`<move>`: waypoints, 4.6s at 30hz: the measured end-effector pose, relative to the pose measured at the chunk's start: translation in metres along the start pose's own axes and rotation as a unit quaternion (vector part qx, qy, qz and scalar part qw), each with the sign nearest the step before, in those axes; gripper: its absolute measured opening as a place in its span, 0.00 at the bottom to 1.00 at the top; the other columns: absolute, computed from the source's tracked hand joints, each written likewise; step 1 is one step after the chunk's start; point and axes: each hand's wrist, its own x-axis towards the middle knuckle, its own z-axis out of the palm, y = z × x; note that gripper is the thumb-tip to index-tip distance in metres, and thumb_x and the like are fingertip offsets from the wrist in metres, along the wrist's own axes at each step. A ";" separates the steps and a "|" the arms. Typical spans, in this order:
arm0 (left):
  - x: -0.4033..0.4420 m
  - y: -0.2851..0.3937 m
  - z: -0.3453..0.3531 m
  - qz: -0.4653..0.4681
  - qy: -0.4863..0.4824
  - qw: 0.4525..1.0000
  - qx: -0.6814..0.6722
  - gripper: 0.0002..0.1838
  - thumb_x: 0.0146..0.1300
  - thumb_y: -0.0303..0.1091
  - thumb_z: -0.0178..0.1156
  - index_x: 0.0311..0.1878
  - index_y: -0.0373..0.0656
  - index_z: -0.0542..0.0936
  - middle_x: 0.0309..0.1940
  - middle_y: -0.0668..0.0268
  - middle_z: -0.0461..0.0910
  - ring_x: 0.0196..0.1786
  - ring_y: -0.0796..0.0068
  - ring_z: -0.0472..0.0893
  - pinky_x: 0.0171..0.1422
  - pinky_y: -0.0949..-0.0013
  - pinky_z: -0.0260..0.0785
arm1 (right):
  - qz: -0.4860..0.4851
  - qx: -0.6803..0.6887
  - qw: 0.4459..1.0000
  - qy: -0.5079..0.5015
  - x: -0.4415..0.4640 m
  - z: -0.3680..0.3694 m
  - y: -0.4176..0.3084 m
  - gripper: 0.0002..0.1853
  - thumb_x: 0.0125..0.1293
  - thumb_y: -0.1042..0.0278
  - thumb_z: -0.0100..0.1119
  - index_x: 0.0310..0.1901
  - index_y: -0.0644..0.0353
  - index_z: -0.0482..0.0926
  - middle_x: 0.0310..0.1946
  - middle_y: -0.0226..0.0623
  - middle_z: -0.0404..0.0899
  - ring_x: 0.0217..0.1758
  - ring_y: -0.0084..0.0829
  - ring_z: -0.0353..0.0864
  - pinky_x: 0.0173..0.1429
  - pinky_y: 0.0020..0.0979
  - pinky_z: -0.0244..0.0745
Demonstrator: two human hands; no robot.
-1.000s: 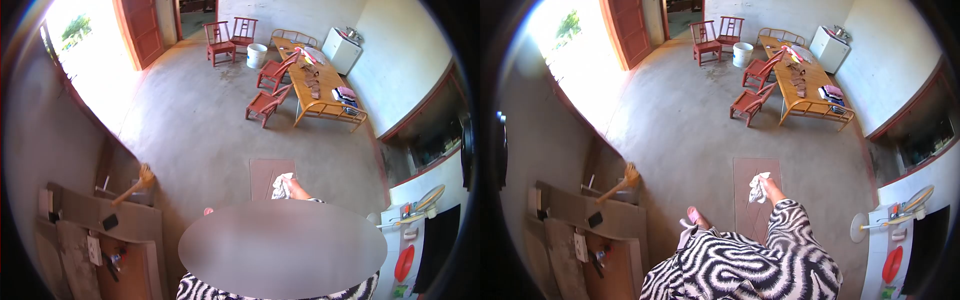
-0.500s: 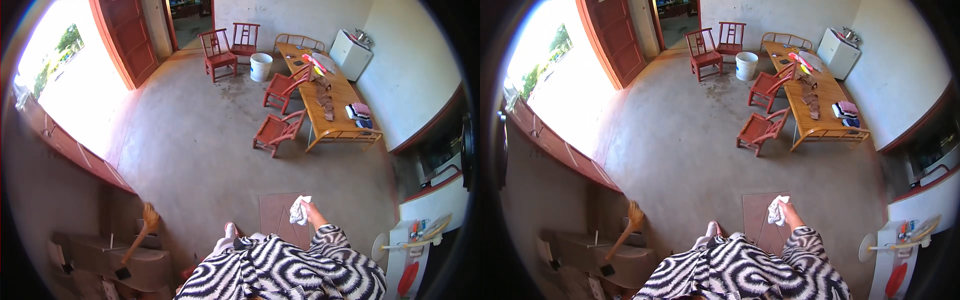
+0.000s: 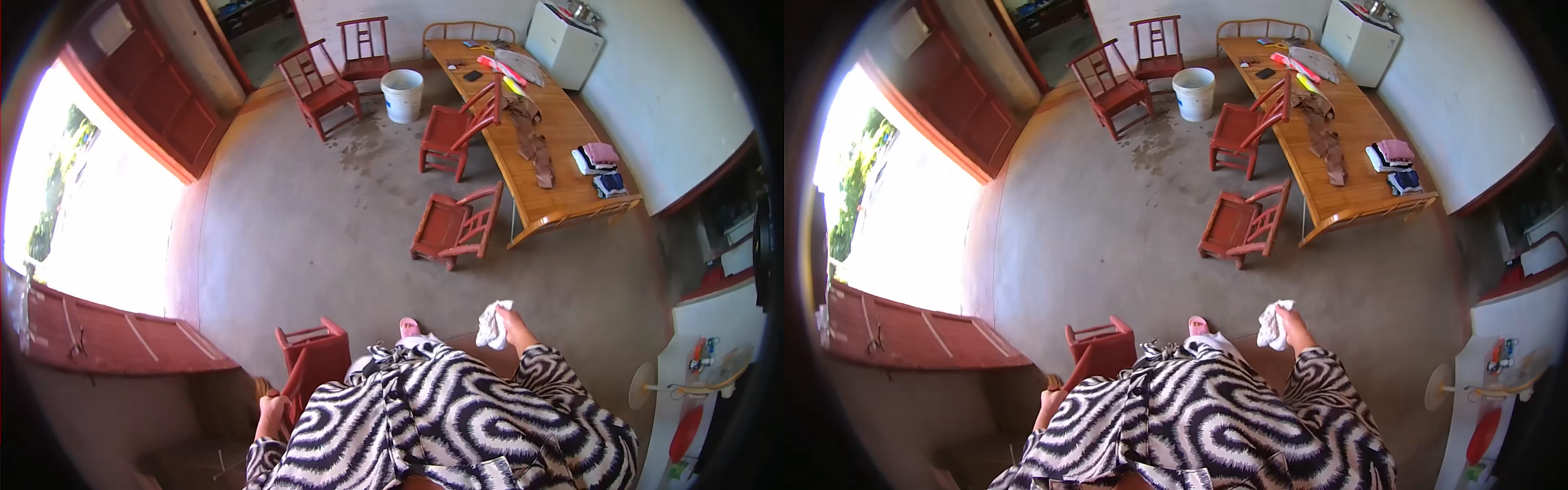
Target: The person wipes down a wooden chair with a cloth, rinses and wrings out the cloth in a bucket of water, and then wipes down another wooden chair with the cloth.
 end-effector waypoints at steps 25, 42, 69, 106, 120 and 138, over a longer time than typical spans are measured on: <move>0.373 0.391 0.042 0.084 -0.061 0.991 -0.081 0.10 0.48 0.32 0.62 0.26 0.37 0.73 0.13 0.68 0.71 0.13 0.80 0.70 0.17 0.76 0.62 | -0.004 0.111 0.993 0.041 0.167 0.200 -0.234 0.16 0.69 0.58 0.40 0.44 0.60 0.73 0.39 0.37 0.78 0.45 0.34 0.78 0.53 0.35 0.71; 0.412 0.470 0.116 -0.068 -0.064 0.996 0.014 0.08 0.49 0.30 0.65 0.26 0.39 0.75 0.14 0.68 0.72 0.12 0.80 0.69 0.13 0.74 0.59 | -0.018 0.041 0.998 -0.032 0.403 0.270 -0.436 0.16 0.68 0.62 0.44 0.47 0.66 0.71 0.41 0.39 0.77 0.44 0.35 0.78 0.50 0.36 0.73; 0.395 0.622 0.157 0.024 0.092 0.995 -0.028 0.12 0.45 0.32 0.64 0.29 0.33 0.79 0.17 0.66 0.75 0.23 0.81 0.73 0.29 0.70 0.67 | 0.049 -0.288 0.925 -0.242 0.619 0.560 -0.660 0.16 0.64 0.60 0.53 0.45 0.65 0.74 0.38 0.37 0.79 0.39 0.29 0.80 0.45 0.31 0.74; 0.229 0.756 -0.017 0.077 0.532 0.836 -0.110 0.10 0.53 0.32 0.65 0.35 0.41 0.75 0.28 0.72 0.72 0.31 0.84 0.70 0.37 0.79 0.61 | -0.514 -0.341 0.364 -0.697 0.311 0.805 -0.501 0.27 0.54 0.47 0.58 0.51 0.57 0.70 0.50 0.37 0.67 0.52 0.40 0.66 0.52 0.43 0.60; 0.245 0.750 0.052 -0.014 0.555 0.820 -0.138 0.09 0.52 0.33 0.65 0.29 0.41 0.75 0.23 0.74 0.72 0.26 0.84 0.69 0.32 0.78 0.63 | -0.400 -0.433 0.470 -0.657 0.361 0.802 -0.456 0.19 0.66 0.50 0.40 0.40 0.56 0.75 0.40 0.38 0.72 0.48 0.40 0.66 0.54 0.42 0.56; 0.288 0.754 0.069 0.029 0.559 0.826 -0.062 0.21 0.49 0.47 0.68 0.27 0.39 0.72 0.18 0.65 0.72 0.22 0.78 0.66 0.29 0.72 0.64 | -0.536 -0.377 0.356 -0.666 0.354 0.786 -0.475 0.22 0.60 0.58 0.50 0.55 0.55 0.69 0.50 0.39 0.67 0.56 0.40 0.63 0.57 0.43 0.55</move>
